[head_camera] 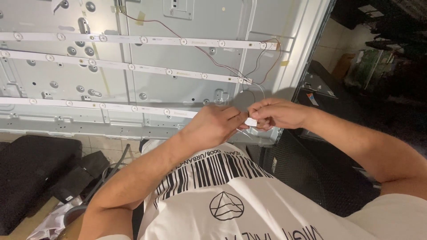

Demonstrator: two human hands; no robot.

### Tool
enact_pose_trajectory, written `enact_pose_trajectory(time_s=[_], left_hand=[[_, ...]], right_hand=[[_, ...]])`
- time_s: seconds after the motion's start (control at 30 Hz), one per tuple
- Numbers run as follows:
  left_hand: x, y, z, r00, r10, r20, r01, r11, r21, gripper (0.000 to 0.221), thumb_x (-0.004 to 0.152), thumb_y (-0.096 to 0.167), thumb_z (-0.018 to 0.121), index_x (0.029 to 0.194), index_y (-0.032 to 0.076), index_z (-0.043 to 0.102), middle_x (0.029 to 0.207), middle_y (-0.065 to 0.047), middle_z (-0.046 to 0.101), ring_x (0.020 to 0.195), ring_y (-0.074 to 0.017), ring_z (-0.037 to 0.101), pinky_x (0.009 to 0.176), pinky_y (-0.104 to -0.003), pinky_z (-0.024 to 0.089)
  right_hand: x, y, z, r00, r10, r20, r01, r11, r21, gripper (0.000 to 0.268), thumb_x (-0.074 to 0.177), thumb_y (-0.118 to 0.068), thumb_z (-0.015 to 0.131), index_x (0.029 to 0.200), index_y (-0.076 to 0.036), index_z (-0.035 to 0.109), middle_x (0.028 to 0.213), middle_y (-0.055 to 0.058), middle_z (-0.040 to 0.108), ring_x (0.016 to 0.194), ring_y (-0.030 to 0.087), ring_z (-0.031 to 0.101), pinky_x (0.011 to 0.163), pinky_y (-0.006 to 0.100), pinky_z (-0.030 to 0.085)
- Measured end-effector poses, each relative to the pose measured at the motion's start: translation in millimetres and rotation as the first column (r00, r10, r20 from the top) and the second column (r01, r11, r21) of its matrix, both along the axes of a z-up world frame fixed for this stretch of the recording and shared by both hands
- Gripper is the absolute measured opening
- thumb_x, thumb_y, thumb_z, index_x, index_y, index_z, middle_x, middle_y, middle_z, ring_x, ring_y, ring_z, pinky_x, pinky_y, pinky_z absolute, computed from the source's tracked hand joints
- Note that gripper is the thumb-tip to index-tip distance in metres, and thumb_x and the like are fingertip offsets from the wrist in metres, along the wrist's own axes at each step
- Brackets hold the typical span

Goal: Removing LED backlight strips from a television chassis using a heat gun to loosen the adhesive.

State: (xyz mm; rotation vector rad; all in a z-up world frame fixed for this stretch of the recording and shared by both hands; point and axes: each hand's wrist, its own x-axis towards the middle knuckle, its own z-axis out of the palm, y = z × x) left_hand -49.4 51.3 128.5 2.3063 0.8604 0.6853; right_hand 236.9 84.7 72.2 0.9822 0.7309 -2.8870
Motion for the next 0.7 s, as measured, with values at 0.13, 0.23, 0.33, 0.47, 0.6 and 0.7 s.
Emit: enact_pose_trajectory(time_s=[0.13, 0.23, 0.33, 0.47, 0.6, 0.7], left_hand=[[1.1, -0.7, 0.3, 1.0, -0.022, 0.006, 0.023, 0.998, -0.057, 0.022, 0.114, 0.02, 0.061, 0.113, 0.004, 0.076, 0.089, -0.005, 0.064, 0.072, -0.0229, 0.068, 0.058, -0.032, 0.058], [3.0, -1.0, 3.5, 0.999, -0.053, 0.01, 0.054, 0.996, -0.069, 0.017, 0.111, 0.017, 0.066, 0.108, 0.005, 0.077, 0.088, -0.005, 0.065, 0.07, -0.0226, 0.067, 0.057, -0.033, 0.057], [-0.3, -27.4, -13.8, 0.985, -0.15, 0.083, 0.164, 0.965, -0.206, 0.017, 0.108, 0.016, 0.063, 0.105, 0.009, 0.078, 0.087, -0.003, 0.066, 0.069, -0.0206, 0.064, 0.056, -0.032, 0.055], [-2.0, -22.0, 16.6, 0.991, -0.124, -0.056, 0.116, 0.985, -0.13, 0.017, 0.108, 0.015, 0.065, 0.106, 0.007, 0.079, 0.083, -0.003, 0.067, 0.067, -0.02, 0.065, 0.056, -0.031, 0.054], [8.0, -4.5, 9.8, 0.984, -0.066, -0.167, 0.078, 0.995, 0.064, 0.012, 0.107, 0.013, 0.069, 0.103, 0.005, 0.077, 0.079, -0.005, 0.063, 0.063, -0.0203, 0.063, 0.054, -0.031, 0.053], [20.8, -15.5, -28.1, 0.98, -0.015, -0.199, 0.048, 0.986, 0.159, 0.009, 0.106, 0.011, 0.069, 0.106, 0.006, 0.076, 0.081, -0.006, 0.063, 0.063, -0.0195, 0.063, 0.055, -0.03, 0.053]], right_hand=[[1.9, -3.1, -12.9, 0.998, -0.021, -0.061, 0.026, 0.996, 0.082, 0.033, 0.112, -0.01, 0.059, 0.079, -0.007, 0.058, 0.07, -0.004, 0.034, 0.059, 0.011, 0.036, 0.055, 0.028, 0.032], [0.5, 2.9, 4.4, 0.998, 0.051, -0.035, -0.042, 0.974, 0.222, 0.035, 0.11, -0.012, 0.062, 0.076, -0.008, 0.062, 0.07, -0.008, 0.036, 0.062, 0.009, 0.035, 0.057, 0.028, 0.031], [36.7, 23.6, -18.4, 0.987, 0.11, 0.116, -0.148, 0.909, 0.389, 0.025, 0.112, -0.021, 0.06, 0.095, -0.007, 0.071, 0.068, -0.004, 0.046, 0.06, 0.011, 0.042, 0.058, 0.031, 0.04], [44.1, 44.7, -13.4, 0.928, 0.148, 0.343, -0.33, 0.754, 0.568, 0.042, 0.115, -0.035, 0.056, 0.124, -0.005, 0.084, 0.065, 0.002, 0.061, 0.057, 0.013, 0.053, 0.06, 0.034, 0.055], [-24.1, 78.0, 82.0, 0.692, 0.444, 0.569, -0.718, 0.342, 0.607, 0.043, 0.113, -0.028, 0.056, 0.15, -0.012, 0.071, 0.132, 0.016, 0.079, 0.126, 0.032, 0.074, 0.11, 0.053, 0.058], [-33.3, 102.7, 116.3, 0.621, 0.365, 0.693, -0.783, 0.261, 0.564, 0.044, 0.11, -0.033, 0.062, 0.147, -0.012, 0.073, 0.136, 0.016, 0.078, 0.128, 0.035, 0.072, 0.112, 0.056, 0.057]])
